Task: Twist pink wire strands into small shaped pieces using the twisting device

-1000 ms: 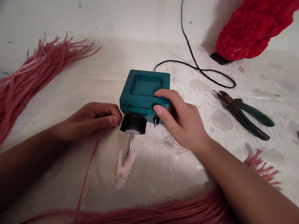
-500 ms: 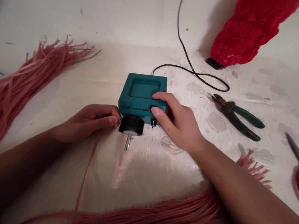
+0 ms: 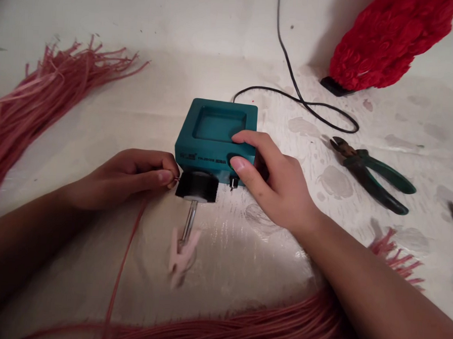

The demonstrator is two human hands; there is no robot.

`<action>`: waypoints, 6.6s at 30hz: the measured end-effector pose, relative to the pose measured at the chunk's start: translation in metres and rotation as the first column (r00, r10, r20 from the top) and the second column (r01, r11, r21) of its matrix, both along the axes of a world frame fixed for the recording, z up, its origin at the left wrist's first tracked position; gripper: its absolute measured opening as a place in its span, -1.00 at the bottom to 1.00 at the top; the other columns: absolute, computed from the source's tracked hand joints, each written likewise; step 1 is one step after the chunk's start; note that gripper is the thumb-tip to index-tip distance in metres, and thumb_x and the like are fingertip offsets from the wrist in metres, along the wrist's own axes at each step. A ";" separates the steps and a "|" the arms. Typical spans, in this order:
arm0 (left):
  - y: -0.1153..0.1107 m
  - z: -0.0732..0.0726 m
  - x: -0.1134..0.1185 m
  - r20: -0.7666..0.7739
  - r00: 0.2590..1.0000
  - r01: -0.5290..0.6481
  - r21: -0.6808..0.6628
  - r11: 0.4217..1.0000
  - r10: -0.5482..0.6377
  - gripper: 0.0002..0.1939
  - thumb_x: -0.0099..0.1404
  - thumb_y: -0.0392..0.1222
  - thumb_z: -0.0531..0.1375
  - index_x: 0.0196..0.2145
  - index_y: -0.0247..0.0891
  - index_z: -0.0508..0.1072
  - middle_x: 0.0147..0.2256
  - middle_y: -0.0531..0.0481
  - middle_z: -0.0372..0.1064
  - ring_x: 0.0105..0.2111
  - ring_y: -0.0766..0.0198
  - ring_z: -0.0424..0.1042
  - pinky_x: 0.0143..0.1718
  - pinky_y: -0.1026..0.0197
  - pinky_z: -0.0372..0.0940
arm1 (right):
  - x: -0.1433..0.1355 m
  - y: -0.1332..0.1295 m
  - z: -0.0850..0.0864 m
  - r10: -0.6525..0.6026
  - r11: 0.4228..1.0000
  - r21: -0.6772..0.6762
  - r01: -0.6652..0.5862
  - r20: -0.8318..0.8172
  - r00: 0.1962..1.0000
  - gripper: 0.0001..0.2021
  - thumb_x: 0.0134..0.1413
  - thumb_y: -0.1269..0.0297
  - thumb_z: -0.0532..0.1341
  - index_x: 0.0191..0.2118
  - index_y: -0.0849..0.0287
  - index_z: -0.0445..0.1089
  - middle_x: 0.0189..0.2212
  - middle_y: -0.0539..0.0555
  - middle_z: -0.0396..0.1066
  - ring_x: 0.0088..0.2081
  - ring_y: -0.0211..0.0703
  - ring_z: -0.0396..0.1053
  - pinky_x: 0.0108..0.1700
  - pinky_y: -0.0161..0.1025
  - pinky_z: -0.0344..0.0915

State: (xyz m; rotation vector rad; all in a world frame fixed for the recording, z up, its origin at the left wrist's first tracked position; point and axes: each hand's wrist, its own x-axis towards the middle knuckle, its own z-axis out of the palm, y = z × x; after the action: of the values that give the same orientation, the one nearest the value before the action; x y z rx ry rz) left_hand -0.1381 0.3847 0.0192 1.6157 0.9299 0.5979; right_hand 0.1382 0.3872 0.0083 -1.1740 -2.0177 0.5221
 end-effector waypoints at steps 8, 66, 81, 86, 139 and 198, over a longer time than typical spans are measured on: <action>0.000 0.000 0.001 -0.035 0.999 -0.010 0.048 0.999 0.011 -0.71 0.36 -0.03 0.18 -0.43 -0.28 0.42 -0.54 0.09 0.21 -0.56 0.41 0.13 -0.57 0.35 0.04 | -0.001 -0.001 0.002 -0.018 0.999 0.040 0.017 0.021 1.000 -0.64 0.31 -0.04 0.11 0.07 0.03 0.36 -0.58 -0.07 0.26 -0.59 -0.21 0.25 -0.50 -0.24 0.23; 0.001 0.001 0.001 -0.022 0.999 -0.049 0.022 0.999 0.050 -0.76 0.33 -0.08 0.22 -0.43 -0.28 0.41 -0.49 0.07 0.29 -0.53 0.42 0.19 -0.55 0.37 0.07 | 0.000 0.000 0.001 -0.033 0.999 0.038 0.032 0.037 0.999 -0.66 0.30 -0.03 0.14 0.07 0.00 0.36 -0.50 -0.04 0.28 -0.53 -0.22 0.23 -0.47 -0.24 0.27; 0.001 0.000 0.001 -0.001 1.000 -0.008 -0.032 0.999 0.008 -0.72 0.41 -0.10 0.13 -0.43 -0.28 0.37 -0.56 0.12 0.11 -0.56 0.44 0.06 -0.56 0.39 0.00 | 0.000 0.001 -0.002 -0.008 0.998 0.057 0.007 0.017 1.000 -0.65 0.32 -0.02 0.12 0.07 0.04 0.35 -0.42 -0.03 0.29 -0.51 -0.27 0.22 -0.47 -0.31 0.25; 0.001 0.001 0.001 -0.009 1.000 0.018 0.059 0.998 -0.017 -0.76 0.42 -0.15 0.12 -0.39 -0.28 0.42 -0.49 0.09 0.22 -0.51 0.43 0.15 -0.49 0.39 0.08 | 0.001 0.001 -0.002 -0.014 0.998 0.067 0.012 0.028 1.000 -0.65 0.32 -0.02 0.11 0.08 0.04 0.35 -0.40 -0.03 0.31 -0.49 -0.26 0.22 -0.46 -0.30 0.24; -0.031 0.073 0.015 0.401 0.878 -0.274 -0.031 0.961 0.263 -0.67 0.29 0.01 0.28 -0.37 -0.33 0.34 -0.55 0.21 -0.13 -0.63 0.56 -0.15 -0.60 0.44 -0.19 | 0.013 -0.013 0.074 0.095 0.987 -0.120 -0.111 -0.127 0.987 -0.66 0.29 0.04 0.05 -0.19 0.15 0.45 -0.49 -0.04 0.41 -0.57 -0.27 0.32 -0.40 -0.28 0.27; -0.043 0.186 0.071 0.320 0.947 -0.116 0.397 0.910 -0.019 -0.84 0.37 -0.14 0.19 -0.33 -0.27 0.44 -0.56 0.11 0.38 -0.72 0.55 0.16 -0.72 0.46 0.03 | -0.013 -0.073 0.195 -0.053 0.929 0.294 0.226 -0.498 0.865 -0.81 0.28 0.27 0.13 -0.27 0.10 0.50 -0.56 -0.07 0.35 -0.51 -0.30 0.30 -0.48 -0.33 0.25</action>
State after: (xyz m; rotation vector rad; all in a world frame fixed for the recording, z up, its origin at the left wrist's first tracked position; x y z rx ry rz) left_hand -0.0666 0.3417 0.2054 1.7969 0.6286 1.1153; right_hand 0.1256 0.3141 0.2035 -0.8615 -1.4988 0.3265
